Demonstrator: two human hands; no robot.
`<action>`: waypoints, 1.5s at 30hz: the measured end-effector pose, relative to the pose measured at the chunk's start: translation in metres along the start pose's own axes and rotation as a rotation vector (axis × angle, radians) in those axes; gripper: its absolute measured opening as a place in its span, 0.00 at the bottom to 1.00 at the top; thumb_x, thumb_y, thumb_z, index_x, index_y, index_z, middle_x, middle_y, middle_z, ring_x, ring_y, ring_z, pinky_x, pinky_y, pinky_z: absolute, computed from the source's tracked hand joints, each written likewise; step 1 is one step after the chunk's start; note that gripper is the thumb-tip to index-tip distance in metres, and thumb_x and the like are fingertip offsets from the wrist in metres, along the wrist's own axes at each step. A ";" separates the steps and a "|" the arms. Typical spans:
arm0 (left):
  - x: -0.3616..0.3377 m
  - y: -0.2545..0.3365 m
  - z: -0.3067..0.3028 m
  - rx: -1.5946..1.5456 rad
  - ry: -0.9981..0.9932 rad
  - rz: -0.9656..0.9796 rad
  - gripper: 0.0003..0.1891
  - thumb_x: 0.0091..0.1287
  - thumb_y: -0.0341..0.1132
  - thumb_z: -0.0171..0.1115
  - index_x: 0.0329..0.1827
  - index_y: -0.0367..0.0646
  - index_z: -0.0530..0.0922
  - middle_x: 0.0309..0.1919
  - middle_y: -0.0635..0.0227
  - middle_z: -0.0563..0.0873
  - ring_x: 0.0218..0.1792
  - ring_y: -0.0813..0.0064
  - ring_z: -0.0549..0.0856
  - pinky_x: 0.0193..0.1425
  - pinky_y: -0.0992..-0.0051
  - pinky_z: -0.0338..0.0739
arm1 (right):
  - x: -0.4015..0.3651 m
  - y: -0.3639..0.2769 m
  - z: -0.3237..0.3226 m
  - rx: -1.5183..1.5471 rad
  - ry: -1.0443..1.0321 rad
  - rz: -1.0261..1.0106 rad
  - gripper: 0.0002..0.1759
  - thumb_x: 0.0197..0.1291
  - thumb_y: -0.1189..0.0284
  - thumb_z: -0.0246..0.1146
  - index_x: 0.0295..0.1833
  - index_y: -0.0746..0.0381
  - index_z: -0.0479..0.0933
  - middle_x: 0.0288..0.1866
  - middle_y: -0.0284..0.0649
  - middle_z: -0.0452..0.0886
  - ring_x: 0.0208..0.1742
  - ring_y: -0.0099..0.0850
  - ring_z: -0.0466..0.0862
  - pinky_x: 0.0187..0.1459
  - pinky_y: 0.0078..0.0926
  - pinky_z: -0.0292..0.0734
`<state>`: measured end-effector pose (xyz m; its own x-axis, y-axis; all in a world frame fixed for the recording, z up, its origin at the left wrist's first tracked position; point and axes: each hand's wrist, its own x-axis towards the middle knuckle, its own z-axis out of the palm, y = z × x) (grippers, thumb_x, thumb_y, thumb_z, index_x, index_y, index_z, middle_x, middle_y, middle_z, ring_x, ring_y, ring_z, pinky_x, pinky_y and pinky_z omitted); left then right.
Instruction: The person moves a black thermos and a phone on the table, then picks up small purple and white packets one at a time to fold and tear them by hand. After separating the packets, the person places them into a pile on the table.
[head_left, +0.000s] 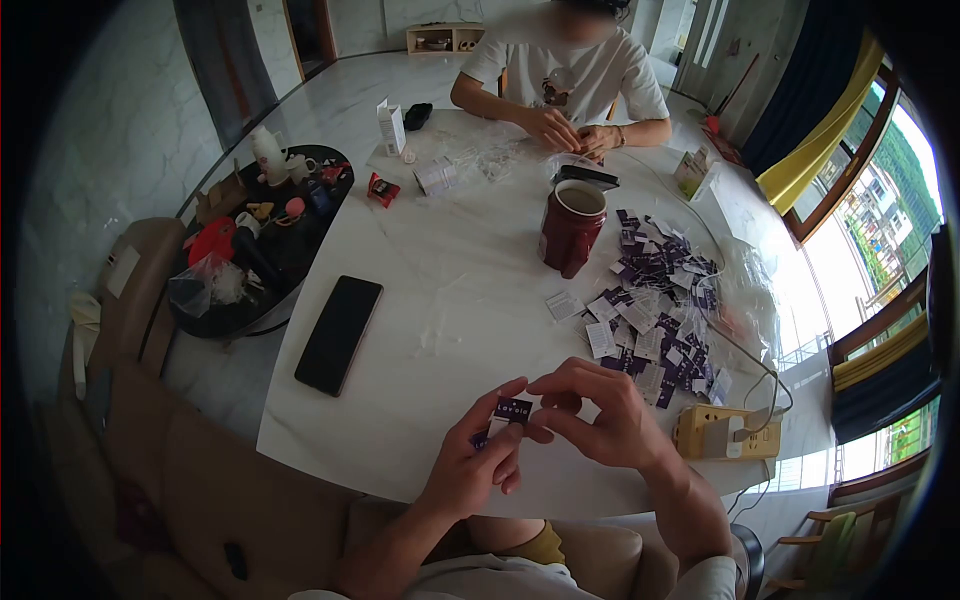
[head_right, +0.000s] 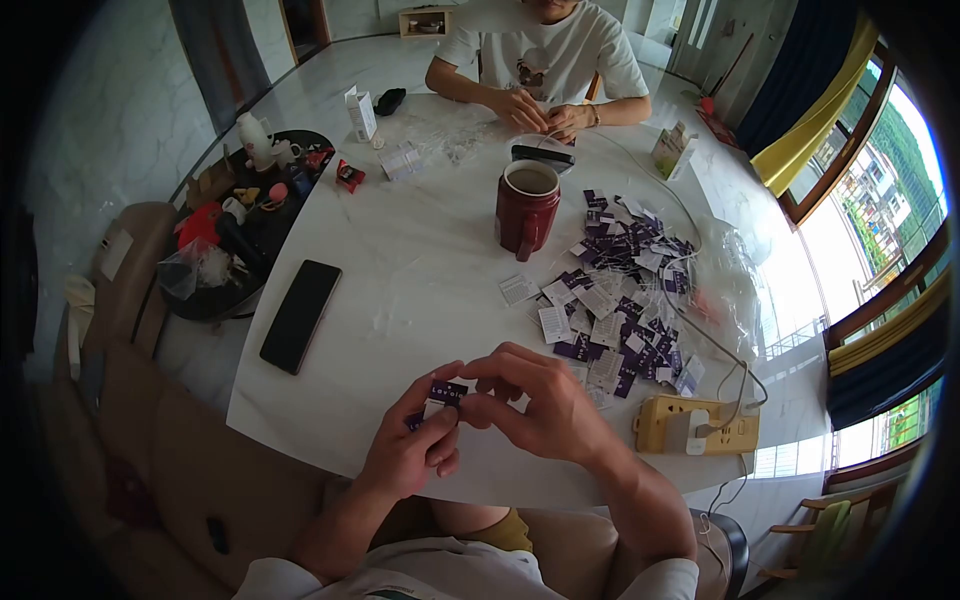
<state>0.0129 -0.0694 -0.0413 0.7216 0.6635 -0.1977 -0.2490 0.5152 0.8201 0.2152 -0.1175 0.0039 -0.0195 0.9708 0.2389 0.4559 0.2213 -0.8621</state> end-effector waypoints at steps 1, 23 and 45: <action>0.000 -0.003 -0.002 -0.018 -0.007 -0.007 0.24 0.82 0.29 0.51 0.80 0.42 0.65 0.38 0.67 0.85 0.23 0.87 0.71 0.27 0.77 0.75 | 0.001 0.001 0.003 -0.046 0.038 -0.037 0.15 0.63 0.74 0.72 0.57 0.59 0.87 0.38 0.39 0.85 0.32 0.27 0.82 0.36 0.28 0.78; -0.005 -0.002 0.000 0.255 -0.150 -0.065 0.21 0.79 0.25 0.50 0.73 0.31 0.71 0.45 0.53 0.91 0.21 0.87 0.72 0.27 0.79 0.76 | -0.007 0.019 0.004 0.145 -0.072 0.013 0.12 0.68 0.74 0.69 0.55 0.63 0.85 0.34 0.37 0.85 0.30 0.24 0.79 0.33 0.24 0.74; -0.014 -0.009 0.008 0.190 0.238 0.249 0.09 0.74 0.25 0.60 0.54 0.38 0.72 0.36 0.69 0.77 0.22 0.86 0.70 0.22 0.77 0.73 | 0.019 -0.014 -0.015 0.663 0.138 0.195 0.08 0.74 0.73 0.66 0.50 0.67 0.82 0.37 0.38 0.88 0.37 0.23 0.85 0.43 0.22 0.81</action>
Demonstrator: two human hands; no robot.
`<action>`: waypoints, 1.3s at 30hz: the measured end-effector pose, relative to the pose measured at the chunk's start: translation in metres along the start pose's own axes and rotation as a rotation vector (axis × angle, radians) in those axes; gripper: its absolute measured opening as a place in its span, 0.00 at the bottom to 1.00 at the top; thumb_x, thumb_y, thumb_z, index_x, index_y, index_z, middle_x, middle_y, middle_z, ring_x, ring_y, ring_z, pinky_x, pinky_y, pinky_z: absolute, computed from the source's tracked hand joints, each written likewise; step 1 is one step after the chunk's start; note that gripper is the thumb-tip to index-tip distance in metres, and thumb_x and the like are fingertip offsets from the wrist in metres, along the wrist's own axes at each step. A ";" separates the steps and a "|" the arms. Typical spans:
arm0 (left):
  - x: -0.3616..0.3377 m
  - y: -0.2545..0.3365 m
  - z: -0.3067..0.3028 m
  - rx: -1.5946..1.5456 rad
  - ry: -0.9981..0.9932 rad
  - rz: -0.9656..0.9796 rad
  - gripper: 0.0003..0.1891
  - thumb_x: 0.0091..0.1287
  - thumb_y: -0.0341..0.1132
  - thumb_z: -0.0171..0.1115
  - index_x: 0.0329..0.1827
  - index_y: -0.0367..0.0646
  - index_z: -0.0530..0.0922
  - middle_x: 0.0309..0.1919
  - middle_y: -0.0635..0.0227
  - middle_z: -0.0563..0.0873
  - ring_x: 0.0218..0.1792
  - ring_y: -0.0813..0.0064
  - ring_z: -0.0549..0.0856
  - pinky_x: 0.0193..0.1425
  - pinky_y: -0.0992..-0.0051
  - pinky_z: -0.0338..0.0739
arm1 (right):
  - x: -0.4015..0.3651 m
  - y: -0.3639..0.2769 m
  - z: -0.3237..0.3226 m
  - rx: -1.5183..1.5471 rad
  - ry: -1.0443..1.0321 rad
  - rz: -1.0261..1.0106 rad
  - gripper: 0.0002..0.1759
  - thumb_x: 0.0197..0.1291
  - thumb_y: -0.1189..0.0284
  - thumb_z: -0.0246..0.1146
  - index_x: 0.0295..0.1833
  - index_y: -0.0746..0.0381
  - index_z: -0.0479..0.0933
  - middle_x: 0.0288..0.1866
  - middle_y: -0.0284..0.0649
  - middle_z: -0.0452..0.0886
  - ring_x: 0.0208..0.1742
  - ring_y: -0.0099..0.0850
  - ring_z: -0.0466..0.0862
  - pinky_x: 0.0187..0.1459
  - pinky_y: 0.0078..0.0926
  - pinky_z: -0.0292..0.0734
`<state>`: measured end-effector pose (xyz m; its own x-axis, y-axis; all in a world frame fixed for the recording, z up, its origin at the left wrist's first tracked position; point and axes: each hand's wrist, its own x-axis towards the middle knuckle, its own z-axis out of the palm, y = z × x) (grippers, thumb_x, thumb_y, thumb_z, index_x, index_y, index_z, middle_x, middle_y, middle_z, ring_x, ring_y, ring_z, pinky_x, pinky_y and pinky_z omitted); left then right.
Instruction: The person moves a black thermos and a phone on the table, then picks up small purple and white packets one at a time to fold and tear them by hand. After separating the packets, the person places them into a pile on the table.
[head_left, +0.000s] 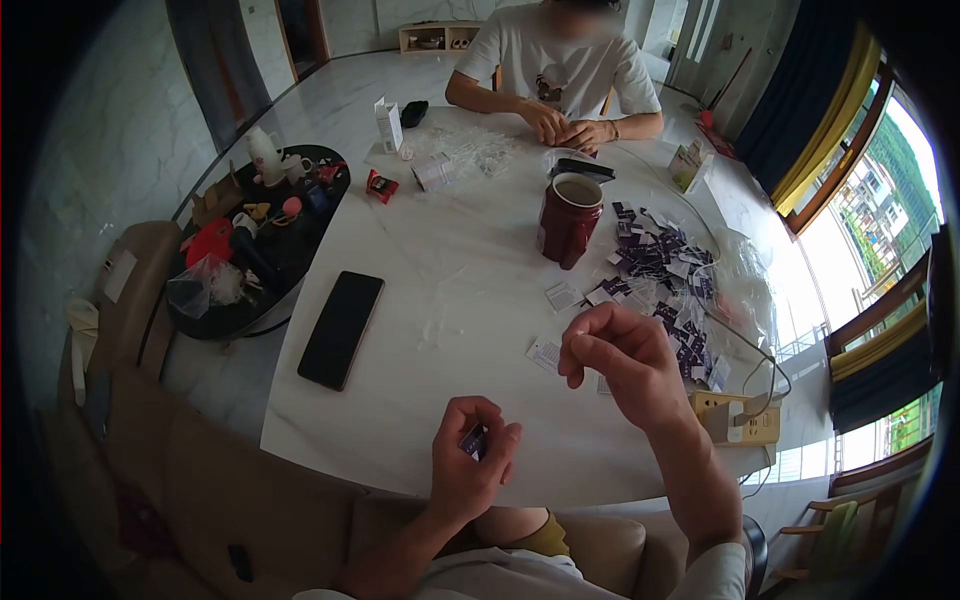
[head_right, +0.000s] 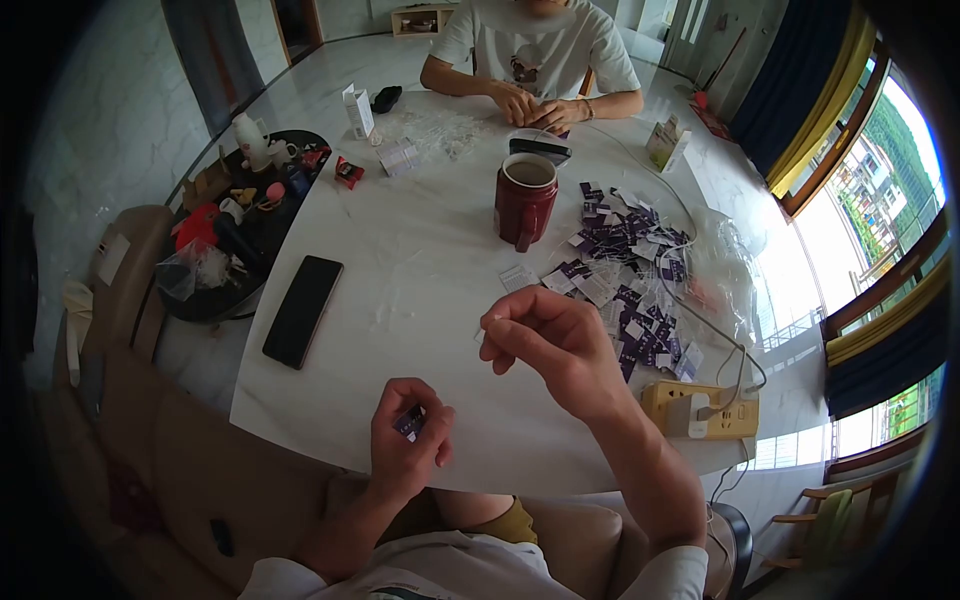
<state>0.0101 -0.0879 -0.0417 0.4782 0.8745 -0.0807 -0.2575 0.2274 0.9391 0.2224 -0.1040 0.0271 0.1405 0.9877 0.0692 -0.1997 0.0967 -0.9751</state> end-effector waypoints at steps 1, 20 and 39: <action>-0.001 -0.004 -0.001 0.009 0.000 0.043 0.09 0.74 0.25 0.60 0.53 0.39 0.71 0.35 0.69 0.76 0.22 0.86 0.69 0.22 0.76 0.72 | 0.000 -0.004 0.003 -0.031 0.020 -0.031 0.08 0.73 0.74 0.66 0.50 0.68 0.82 0.38 0.39 0.88 0.37 0.23 0.86 0.42 0.22 0.82; 0.004 -0.010 -0.018 -0.530 -0.016 -0.113 0.09 0.84 0.42 0.52 0.55 0.47 0.74 0.32 0.72 0.72 0.23 0.82 0.66 0.24 0.77 0.66 | 0.007 0.049 -0.002 -1.490 0.036 -0.336 0.08 0.62 0.69 0.70 0.42 0.62 0.84 0.43 0.42 0.81 0.48 0.43 0.84 0.52 0.42 0.77; -0.001 -0.004 -0.022 -0.314 -0.034 -0.218 0.18 0.84 0.41 0.54 0.65 0.37 0.79 0.39 0.72 0.82 0.31 0.83 0.79 0.29 0.81 0.77 | -0.044 0.031 0.033 -0.727 -0.033 -0.123 0.11 0.66 0.74 0.70 0.52 0.67 0.85 0.38 0.50 0.90 0.37 0.41 0.92 0.38 0.35 0.85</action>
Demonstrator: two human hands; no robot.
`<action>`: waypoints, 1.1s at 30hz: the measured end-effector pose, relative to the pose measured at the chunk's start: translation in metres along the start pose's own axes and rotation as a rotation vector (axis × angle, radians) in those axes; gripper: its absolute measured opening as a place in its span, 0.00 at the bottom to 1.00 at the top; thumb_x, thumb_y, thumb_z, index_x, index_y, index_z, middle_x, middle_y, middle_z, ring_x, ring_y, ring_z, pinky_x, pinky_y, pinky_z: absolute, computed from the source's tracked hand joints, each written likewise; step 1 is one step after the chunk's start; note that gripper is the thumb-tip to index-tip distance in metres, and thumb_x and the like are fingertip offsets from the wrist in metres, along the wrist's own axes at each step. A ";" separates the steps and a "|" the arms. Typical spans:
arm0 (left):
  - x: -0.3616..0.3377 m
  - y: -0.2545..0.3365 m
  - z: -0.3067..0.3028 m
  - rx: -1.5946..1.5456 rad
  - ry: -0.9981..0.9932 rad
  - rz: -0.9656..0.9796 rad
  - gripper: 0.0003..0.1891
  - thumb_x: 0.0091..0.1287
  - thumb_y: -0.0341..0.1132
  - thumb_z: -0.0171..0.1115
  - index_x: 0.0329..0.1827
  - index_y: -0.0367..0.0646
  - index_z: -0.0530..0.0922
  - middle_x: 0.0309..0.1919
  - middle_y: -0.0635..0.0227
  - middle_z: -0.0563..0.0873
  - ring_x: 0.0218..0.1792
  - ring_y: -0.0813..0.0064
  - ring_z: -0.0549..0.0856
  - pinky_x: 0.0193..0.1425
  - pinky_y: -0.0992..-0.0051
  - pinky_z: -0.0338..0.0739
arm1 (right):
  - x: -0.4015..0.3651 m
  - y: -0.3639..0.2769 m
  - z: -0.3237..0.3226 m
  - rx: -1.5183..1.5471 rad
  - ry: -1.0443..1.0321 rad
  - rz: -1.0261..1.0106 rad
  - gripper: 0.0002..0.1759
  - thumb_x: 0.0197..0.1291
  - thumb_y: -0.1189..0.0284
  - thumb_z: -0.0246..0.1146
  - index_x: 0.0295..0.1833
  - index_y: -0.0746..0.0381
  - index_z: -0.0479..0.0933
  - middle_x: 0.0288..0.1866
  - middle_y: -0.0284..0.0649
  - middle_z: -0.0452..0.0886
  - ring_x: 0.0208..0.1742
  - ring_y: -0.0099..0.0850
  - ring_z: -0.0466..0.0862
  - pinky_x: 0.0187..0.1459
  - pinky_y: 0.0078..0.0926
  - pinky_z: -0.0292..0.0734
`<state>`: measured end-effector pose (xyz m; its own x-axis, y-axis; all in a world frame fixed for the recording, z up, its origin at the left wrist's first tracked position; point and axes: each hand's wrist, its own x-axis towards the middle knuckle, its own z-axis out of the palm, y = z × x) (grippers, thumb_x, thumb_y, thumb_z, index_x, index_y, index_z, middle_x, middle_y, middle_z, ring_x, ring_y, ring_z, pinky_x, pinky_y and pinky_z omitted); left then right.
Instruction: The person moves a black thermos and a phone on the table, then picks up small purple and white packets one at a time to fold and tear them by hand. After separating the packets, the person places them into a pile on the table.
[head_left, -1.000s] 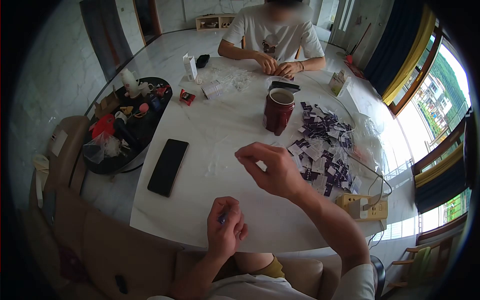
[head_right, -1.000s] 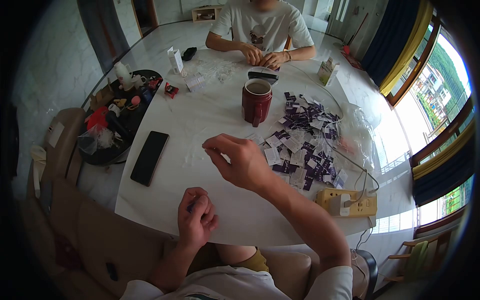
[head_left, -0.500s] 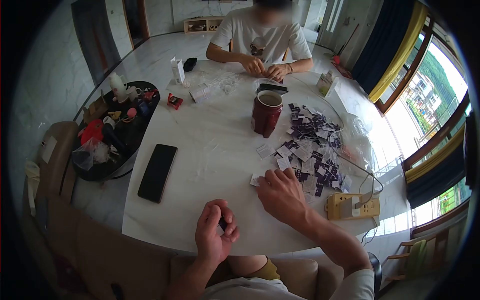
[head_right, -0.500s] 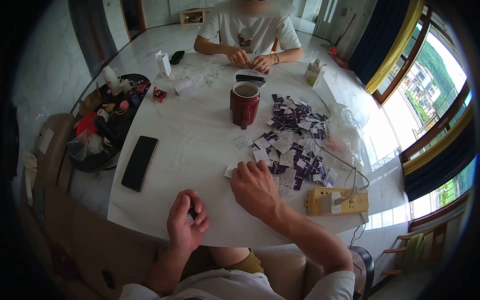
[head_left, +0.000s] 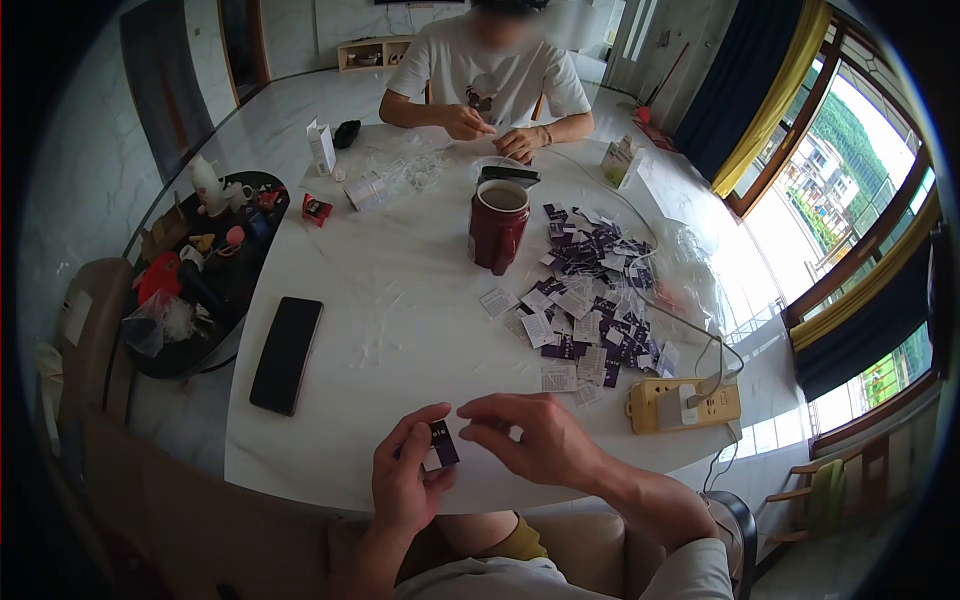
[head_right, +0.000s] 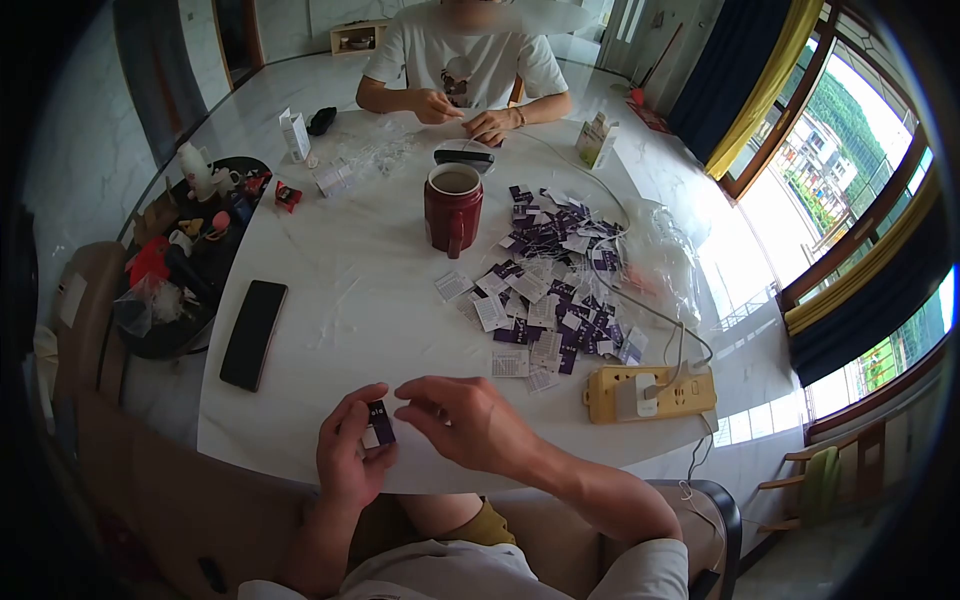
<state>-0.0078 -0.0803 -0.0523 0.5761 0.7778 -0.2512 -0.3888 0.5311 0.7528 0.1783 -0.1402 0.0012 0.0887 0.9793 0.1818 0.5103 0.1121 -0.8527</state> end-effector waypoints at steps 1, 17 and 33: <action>0.002 -0.002 -0.004 -0.050 -0.029 0.009 0.19 0.84 0.41 0.53 0.67 0.37 0.78 0.39 0.71 0.82 0.31 0.82 0.80 0.29 0.80 0.77 | 0.004 0.006 -0.007 -0.110 0.103 -0.103 0.10 0.67 0.74 0.69 0.51 0.65 0.85 0.37 0.47 0.90 0.34 0.44 0.91 0.37 0.36 0.85; 0.006 -0.003 -0.004 -0.142 -0.053 0.019 0.11 0.81 0.36 0.56 0.60 0.45 0.78 0.40 0.73 0.77 0.27 0.85 0.68 0.25 0.82 0.63 | -0.020 0.041 -0.077 -0.903 0.028 0.004 0.10 0.59 0.76 0.69 0.46 0.58 0.87 0.48 0.36 0.78 0.52 0.38 0.80 0.57 0.41 0.75; 0.006 -0.004 -0.002 -0.014 -0.278 -0.011 0.14 0.86 0.41 0.49 0.59 0.39 0.74 0.42 0.61 0.84 0.23 0.86 0.68 0.24 0.79 0.69 | 0.013 -0.010 -0.064 -0.092 -0.420 0.098 0.08 0.68 0.71 0.63 0.43 0.64 0.84 0.26 0.45 0.85 0.27 0.41 0.85 0.33 0.39 0.78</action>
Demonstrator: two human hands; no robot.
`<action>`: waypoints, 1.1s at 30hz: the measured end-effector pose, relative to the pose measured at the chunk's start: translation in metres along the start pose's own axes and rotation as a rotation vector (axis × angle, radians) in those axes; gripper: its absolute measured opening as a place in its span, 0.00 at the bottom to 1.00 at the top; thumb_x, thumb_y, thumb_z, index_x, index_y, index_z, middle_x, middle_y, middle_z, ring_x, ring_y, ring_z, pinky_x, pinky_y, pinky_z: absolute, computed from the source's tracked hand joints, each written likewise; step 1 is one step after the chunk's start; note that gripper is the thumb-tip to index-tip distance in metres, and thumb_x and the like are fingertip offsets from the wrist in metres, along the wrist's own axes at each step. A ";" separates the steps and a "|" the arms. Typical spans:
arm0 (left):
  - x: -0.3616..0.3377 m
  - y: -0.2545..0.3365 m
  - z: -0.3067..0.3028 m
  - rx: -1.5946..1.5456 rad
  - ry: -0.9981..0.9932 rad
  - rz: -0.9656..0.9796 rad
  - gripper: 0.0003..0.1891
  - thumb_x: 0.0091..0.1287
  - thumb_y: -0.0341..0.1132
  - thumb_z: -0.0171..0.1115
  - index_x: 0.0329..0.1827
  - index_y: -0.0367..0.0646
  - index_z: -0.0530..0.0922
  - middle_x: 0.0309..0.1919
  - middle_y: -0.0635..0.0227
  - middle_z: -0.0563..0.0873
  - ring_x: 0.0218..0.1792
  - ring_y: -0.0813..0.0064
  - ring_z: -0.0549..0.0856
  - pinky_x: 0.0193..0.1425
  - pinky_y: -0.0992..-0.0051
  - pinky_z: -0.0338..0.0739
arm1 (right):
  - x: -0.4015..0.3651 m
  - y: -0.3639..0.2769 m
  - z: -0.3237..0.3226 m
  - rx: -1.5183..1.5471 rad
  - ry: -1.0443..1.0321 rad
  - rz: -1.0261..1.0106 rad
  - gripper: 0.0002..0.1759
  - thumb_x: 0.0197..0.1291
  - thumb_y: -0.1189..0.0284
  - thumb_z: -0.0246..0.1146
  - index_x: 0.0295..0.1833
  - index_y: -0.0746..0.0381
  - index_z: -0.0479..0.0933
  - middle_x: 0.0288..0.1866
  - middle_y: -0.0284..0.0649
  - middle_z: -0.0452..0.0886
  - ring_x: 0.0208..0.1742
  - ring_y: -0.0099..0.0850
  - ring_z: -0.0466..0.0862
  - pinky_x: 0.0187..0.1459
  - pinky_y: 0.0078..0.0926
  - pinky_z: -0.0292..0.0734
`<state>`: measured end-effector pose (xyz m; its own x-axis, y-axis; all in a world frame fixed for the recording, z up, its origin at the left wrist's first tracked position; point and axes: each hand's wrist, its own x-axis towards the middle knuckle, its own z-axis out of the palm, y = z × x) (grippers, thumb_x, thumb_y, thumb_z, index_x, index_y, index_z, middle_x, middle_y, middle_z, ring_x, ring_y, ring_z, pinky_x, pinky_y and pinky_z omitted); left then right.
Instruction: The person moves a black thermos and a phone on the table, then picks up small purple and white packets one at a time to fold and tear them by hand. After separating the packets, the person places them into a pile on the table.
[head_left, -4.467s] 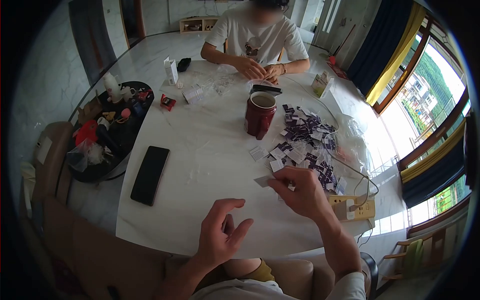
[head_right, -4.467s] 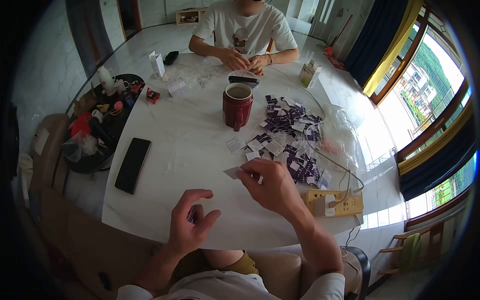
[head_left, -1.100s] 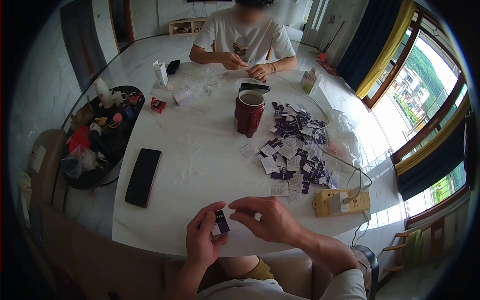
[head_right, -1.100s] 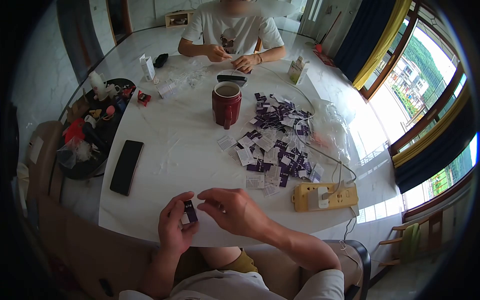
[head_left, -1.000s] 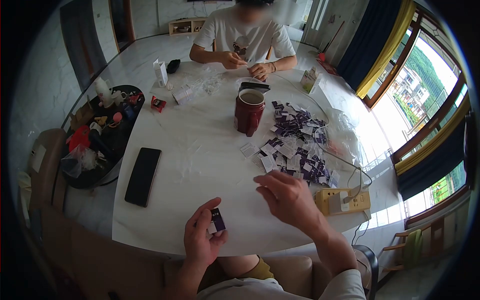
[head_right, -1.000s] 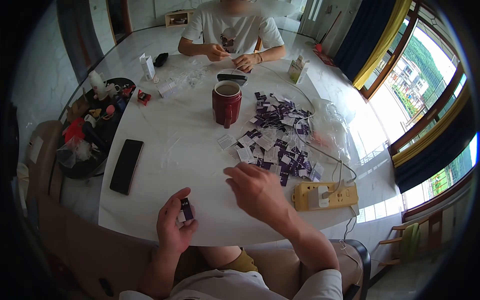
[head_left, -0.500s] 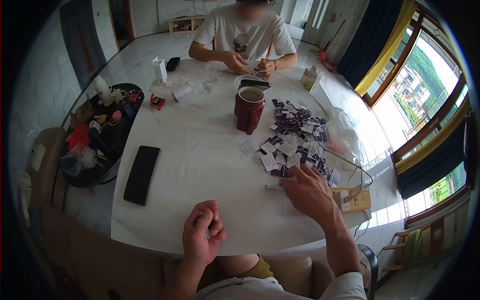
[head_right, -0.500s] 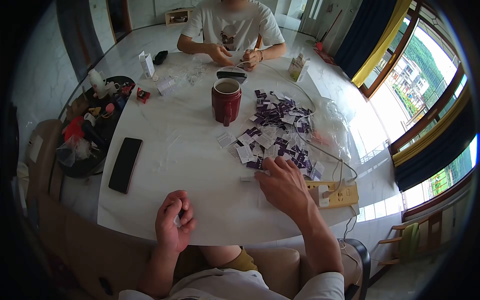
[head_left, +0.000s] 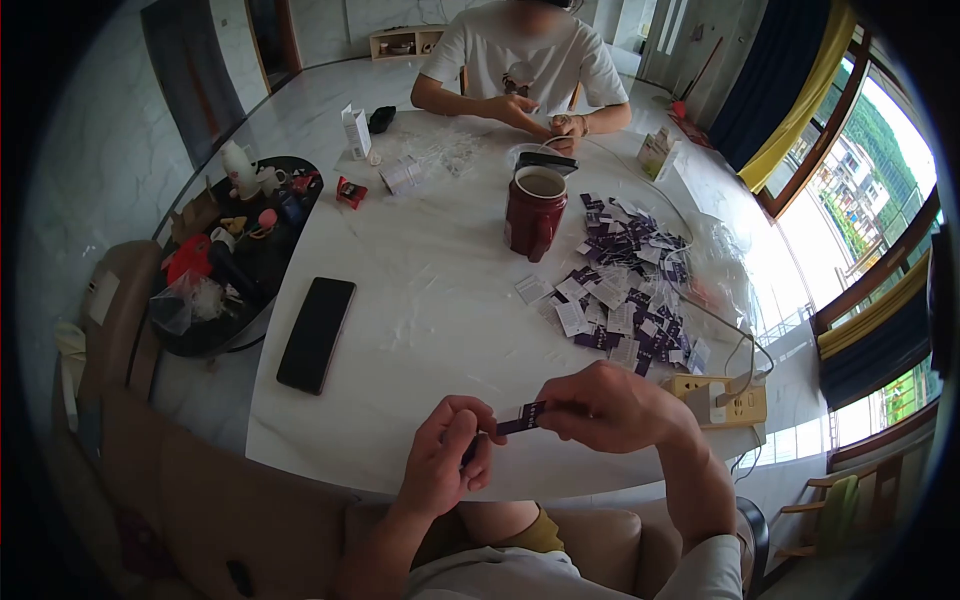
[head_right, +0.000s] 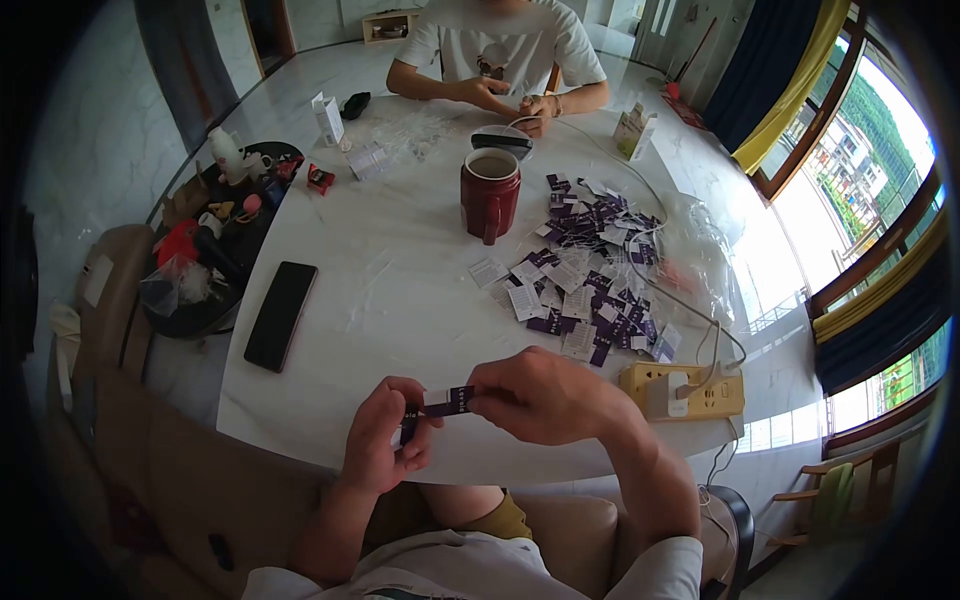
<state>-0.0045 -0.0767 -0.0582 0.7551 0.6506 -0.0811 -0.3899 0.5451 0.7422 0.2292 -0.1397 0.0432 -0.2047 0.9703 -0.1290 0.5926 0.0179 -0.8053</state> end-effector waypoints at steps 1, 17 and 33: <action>-0.001 0.000 0.002 0.026 -0.018 0.011 0.12 0.86 0.40 0.49 0.54 0.39 0.73 0.39 0.61 0.84 0.22 0.88 0.69 0.23 0.81 0.69 | 0.004 -0.002 0.003 -0.072 -0.038 -0.031 0.08 0.67 0.71 0.63 0.43 0.64 0.84 0.26 0.46 0.85 0.28 0.45 0.86 0.34 0.41 0.79; 0.000 0.002 -0.004 0.181 -0.106 -0.027 0.06 0.81 0.29 0.49 0.56 0.39 0.69 0.43 0.56 0.85 0.25 0.81 0.80 0.28 0.74 0.81 | 0.016 0.002 0.027 -0.098 0.125 -0.146 0.06 0.61 0.75 0.71 0.44 0.62 0.88 0.30 0.44 0.87 0.28 0.40 0.87 0.33 0.34 0.80; 0.001 0.002 -0.006 -0.118 0.177 0.012 0.25 0.73 0.24 0.46 0.74 0.40 0.70 0.64 0.48 0.81 0.46 0.64 0.88 0.43 0.65 0.87 | 0.022 0.011 0.007 -0.265 0.410 -0.105 0.04 0.64 0.74 0.68 0.40 0.63 0.86 0.32 0.46 0.88 0.33 0.48 0.88 0.37 0.40 0.83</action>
<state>-0.0078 -0.0722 -0.0604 0.6498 0.7345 -0.1954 -0.4653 0.5877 0.6619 0.2256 -0.1201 0.0275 0.0184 0.9740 0.2259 0.7737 0.1293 -0.6202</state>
